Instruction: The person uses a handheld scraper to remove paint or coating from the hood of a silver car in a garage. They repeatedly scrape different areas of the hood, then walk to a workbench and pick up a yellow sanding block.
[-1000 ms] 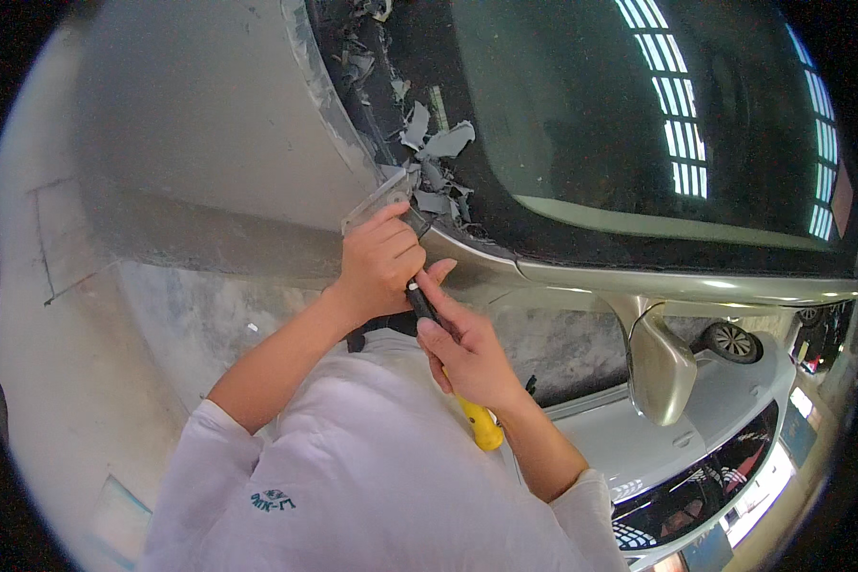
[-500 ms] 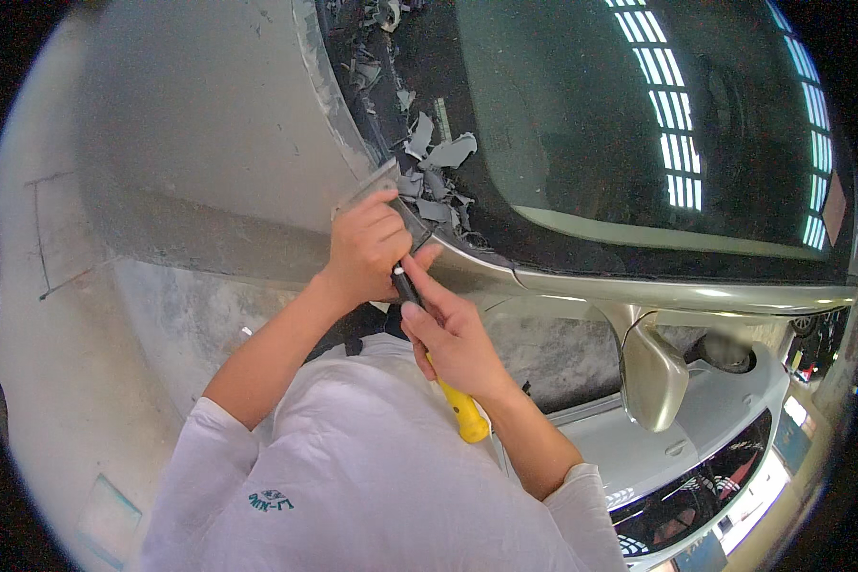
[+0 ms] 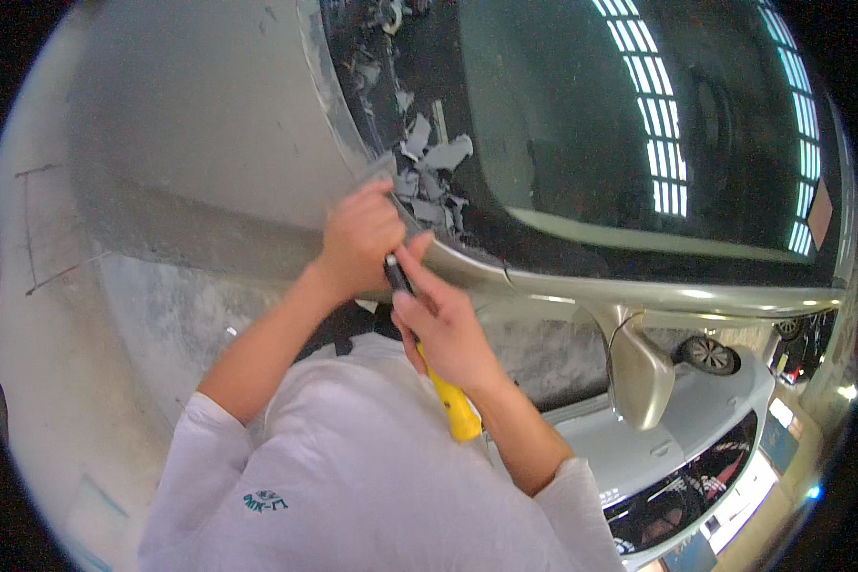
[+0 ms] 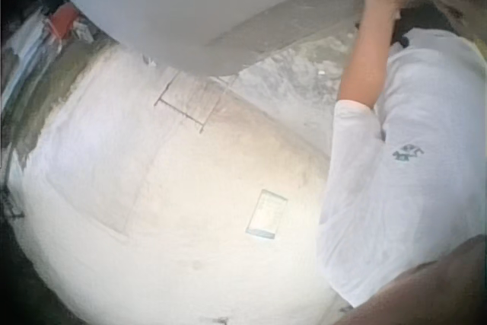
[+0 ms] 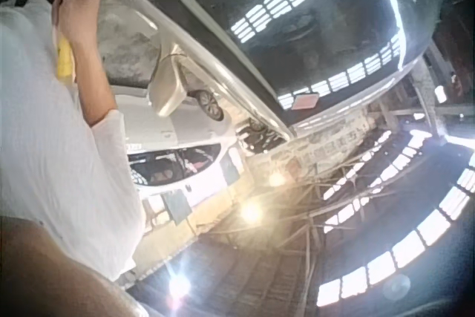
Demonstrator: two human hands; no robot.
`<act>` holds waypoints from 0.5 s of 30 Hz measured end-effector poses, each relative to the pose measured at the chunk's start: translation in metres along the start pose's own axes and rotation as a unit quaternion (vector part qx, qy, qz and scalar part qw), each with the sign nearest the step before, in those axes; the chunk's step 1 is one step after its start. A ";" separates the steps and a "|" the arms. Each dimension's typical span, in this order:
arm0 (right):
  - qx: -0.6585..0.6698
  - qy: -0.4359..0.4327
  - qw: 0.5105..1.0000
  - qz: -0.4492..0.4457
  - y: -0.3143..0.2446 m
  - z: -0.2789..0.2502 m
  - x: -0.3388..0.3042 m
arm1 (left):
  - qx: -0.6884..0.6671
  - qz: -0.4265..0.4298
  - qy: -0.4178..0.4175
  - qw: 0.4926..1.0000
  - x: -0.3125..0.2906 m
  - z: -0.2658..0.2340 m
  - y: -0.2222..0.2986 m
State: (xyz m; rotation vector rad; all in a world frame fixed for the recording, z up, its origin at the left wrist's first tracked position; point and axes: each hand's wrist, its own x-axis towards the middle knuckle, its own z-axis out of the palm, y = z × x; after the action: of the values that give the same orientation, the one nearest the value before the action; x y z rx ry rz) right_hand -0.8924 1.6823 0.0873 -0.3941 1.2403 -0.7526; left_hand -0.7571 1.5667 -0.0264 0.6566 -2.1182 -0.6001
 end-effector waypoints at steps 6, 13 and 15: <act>0.009 0.004 0.999 0.035 0.000 0.001 -0.002 | 0.000 0.007 0.008 1.000 -0.004 0.002 0.002; -0.007 -0.001 1.000 0.028 0.000 0.001 0.003 | 0.006 0.038 0.015 0.999 0.000 -0.001 -0.004; 0.016 -0.007 0.999 -0.044 -0.002 0.002 0.005 | 0.002 -0.008 0.003 1.000 0.003 -0.002 -0.008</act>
State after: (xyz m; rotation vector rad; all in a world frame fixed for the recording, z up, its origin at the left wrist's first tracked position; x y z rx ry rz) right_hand -0.8901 1.6770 0.0860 -0.4293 1.2015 -0.8432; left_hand -0.7554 1.5585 -0.0281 0.6784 -2.1114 -0.6025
